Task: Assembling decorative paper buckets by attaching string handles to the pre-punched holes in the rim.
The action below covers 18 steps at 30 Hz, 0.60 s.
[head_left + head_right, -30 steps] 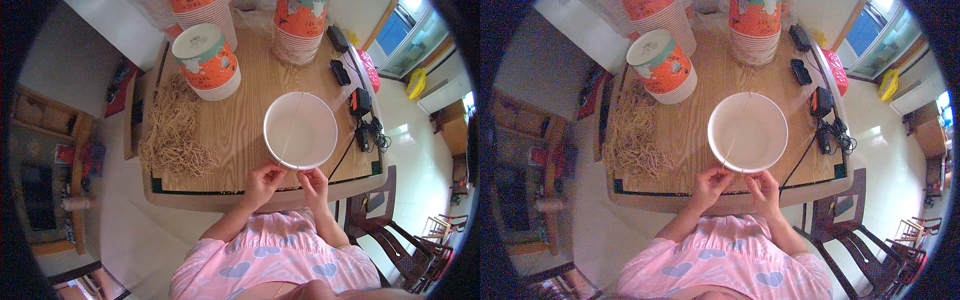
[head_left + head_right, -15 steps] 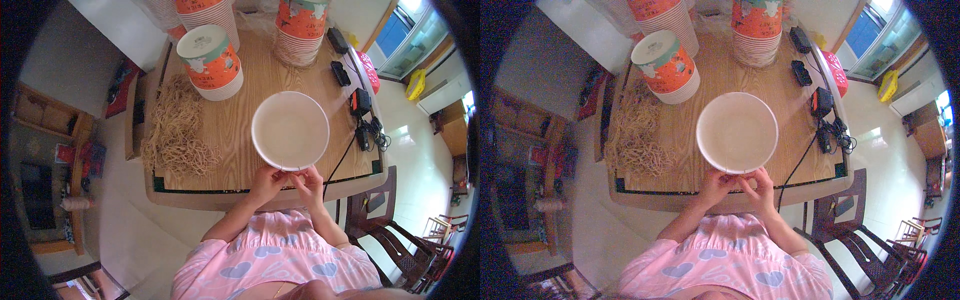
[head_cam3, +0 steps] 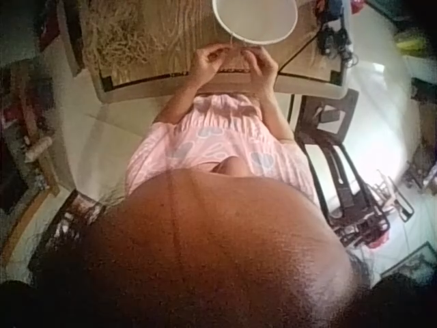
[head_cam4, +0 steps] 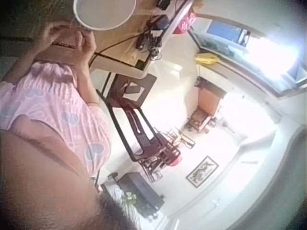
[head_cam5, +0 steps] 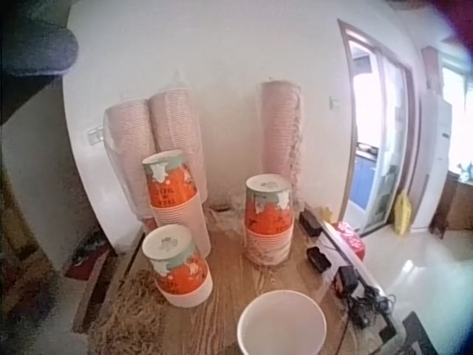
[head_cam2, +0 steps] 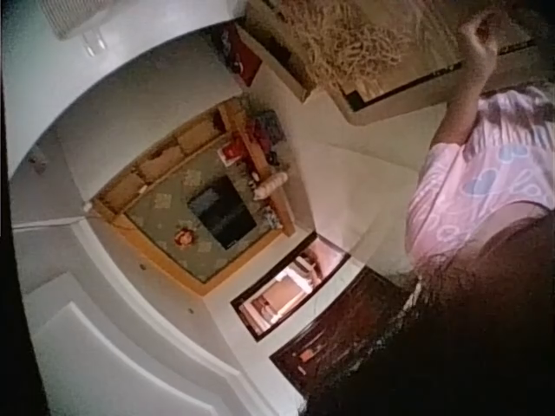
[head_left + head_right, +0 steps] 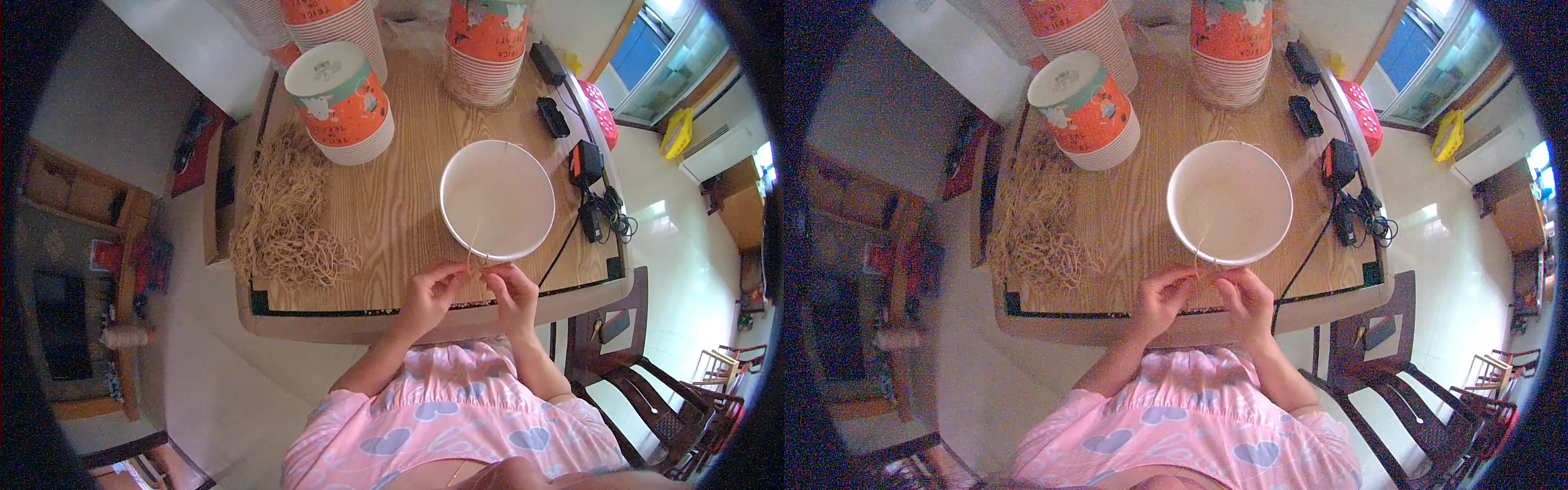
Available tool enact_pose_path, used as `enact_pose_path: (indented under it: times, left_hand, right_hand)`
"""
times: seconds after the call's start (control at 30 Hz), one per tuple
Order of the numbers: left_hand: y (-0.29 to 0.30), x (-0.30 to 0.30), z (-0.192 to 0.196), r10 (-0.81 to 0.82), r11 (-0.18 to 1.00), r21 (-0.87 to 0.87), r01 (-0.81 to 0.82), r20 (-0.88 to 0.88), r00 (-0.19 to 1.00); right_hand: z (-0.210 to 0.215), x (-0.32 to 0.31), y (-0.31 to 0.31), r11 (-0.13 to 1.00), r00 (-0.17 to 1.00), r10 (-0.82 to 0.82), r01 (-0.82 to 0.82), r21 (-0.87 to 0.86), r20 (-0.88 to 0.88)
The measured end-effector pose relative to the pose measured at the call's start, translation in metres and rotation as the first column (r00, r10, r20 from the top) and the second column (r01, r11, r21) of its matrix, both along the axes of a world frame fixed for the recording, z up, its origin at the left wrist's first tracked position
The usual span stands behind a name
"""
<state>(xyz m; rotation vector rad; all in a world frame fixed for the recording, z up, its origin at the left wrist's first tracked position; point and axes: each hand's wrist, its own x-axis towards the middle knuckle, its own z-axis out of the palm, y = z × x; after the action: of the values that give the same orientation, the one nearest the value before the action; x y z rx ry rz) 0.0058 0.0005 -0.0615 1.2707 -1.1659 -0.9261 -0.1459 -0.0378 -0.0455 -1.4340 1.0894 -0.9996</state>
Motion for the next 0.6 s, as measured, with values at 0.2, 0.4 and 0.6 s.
enact_pose_path:
  times: [0.2,0.4,0.6]
  left_hand:
    - [-0.013,0.002,0.012,-0.071,0.941,0.319,0.114,-0.142,0.987]
    - [-0.020,-0.006,0.005,-0.078,0.931,0.283,0.229,-0.459,0.885]
    - [-0.024,-0.009,0.012,-0.032,0.974,0.201,0.107,-0.342,0.939]
  right_hand:
    - [-0.015,0.001,0.000,0.986,0.947,-0.074,0.021,0.167,0.314]
    - [-0.017,-0.001,0.000,0.980,0.959,-0.049,-0.007,0.198,0.280]
    - [-0.012,0.002,-0.002,0.995,0.979,0.000,-0.020,0.095,0.202]
